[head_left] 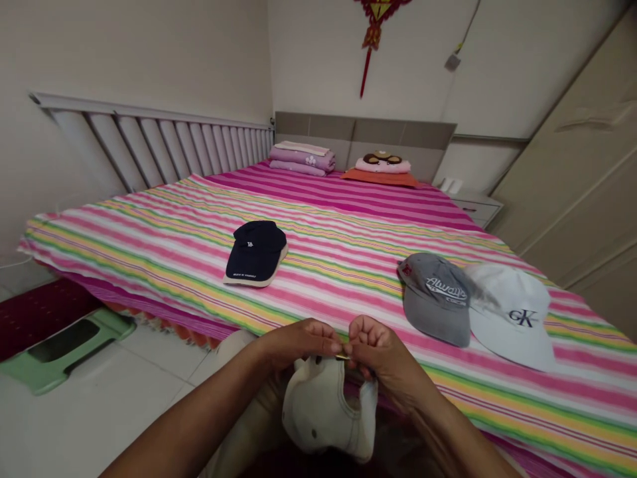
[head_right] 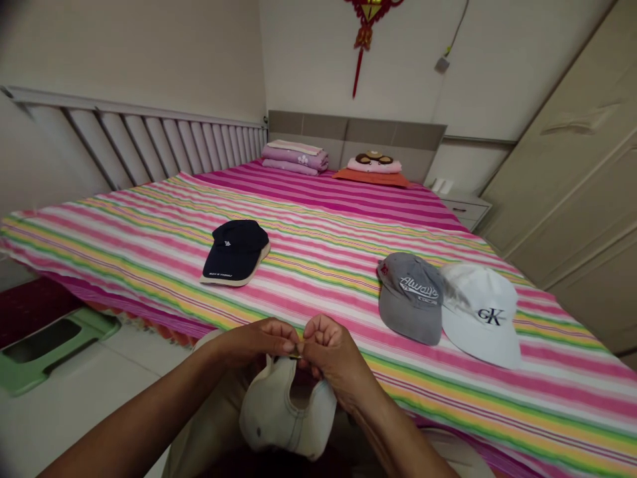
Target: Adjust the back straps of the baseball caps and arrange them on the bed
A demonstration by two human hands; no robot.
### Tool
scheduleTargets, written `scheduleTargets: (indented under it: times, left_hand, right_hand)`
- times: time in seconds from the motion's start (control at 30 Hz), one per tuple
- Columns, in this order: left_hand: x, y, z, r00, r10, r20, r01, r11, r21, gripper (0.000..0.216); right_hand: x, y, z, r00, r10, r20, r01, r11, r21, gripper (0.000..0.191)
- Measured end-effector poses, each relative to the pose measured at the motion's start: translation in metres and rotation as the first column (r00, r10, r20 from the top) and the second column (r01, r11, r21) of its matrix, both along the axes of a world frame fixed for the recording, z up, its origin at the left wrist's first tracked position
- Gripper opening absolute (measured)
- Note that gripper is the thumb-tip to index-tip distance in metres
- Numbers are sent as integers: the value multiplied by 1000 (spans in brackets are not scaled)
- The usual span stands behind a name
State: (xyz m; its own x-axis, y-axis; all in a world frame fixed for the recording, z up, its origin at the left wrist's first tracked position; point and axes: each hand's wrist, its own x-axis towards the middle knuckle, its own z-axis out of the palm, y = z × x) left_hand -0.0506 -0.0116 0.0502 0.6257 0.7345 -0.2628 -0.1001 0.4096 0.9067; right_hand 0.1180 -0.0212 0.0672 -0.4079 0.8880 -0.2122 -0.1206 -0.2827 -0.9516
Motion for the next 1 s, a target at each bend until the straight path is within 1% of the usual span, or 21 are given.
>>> scheduleTargets:
  times: [0.1,0.17,0.23,0.3,0.37,0.4,0.47,0.53,0.6,0.67,0.73,0.8,0.87,0.93,1.0]
  left_hand:
    - [-1,-1,-3,994,-4,108,9,999,-44,24]
    - [-3,-2,-4,987,26,160,-18,999,-51,25]
    - [-6,-2,-3,981,78,179,-73,997,-37,25]
    - [-9,-1,-1,974,120,192,-118,993,-21,25]
    - [-11,1,1,967,154,203,-154,988,-12,24]
    - [-12,2,2,963,170,208,-171,985,-10,24]
    - [-14,4,2,957,187,222,-189,982,-13,23]
    - [-15,5,0,954,185,237,-185,982,-21,24]
    - [-15,5,-2,959,155,236,-152,988,-31,26]
    - [-15,5,-3,965,120,234,-114,993,-36,26]
    - [-14,6,0,962,106,253,-98,994,-46,26]
    - [-16,8,7,949,118,293,-107,993,-55,27]
    - [-19,12,15,937,107,332,-99,994,-42,33]
    - [-21,15,22,921,96,377,-98,995,-14,47]
    - [-18,17,23,911,138,388,-145,989,-12,52]
  right_hand:
    - [5,3,3,998,69,-9,-69,998,5,25]
    - [13,8,1,990,143,-4,-142,989,45,27]
    - [21,15,-5,969,247,23,-248,965,82,34]
    - [28,20,-16,926,378,18,-378,924,59,38]
    - [32,23,-28,892,450,-34,-450,893,16,38]
    - [33,23,-32,890,451,-70,-452,892,4,37]
    - [34,22,-37,905,399,-149,-404,915,-8,32]
    - [34,21,-36,921,317,-228,-329,944,-17,25]
    - [34,20,-31,919,264,-294,-285,958,-32,23]
    - [34,19,-27,899,261,-353,-293,955,-38,25]
    - [34,19,-21,870,290,-399,-329,944,-32,28]
    - [34,17,-14,857,300,-420,-342,939,-26,30]
    - [32,16,-2,864,263,-429,-301,954,-20,31]
    - [29,15,13,878,190,-439,-217,976,-13,35]
    - [23,17,27,889,86,-449,-103,995,-14,40]
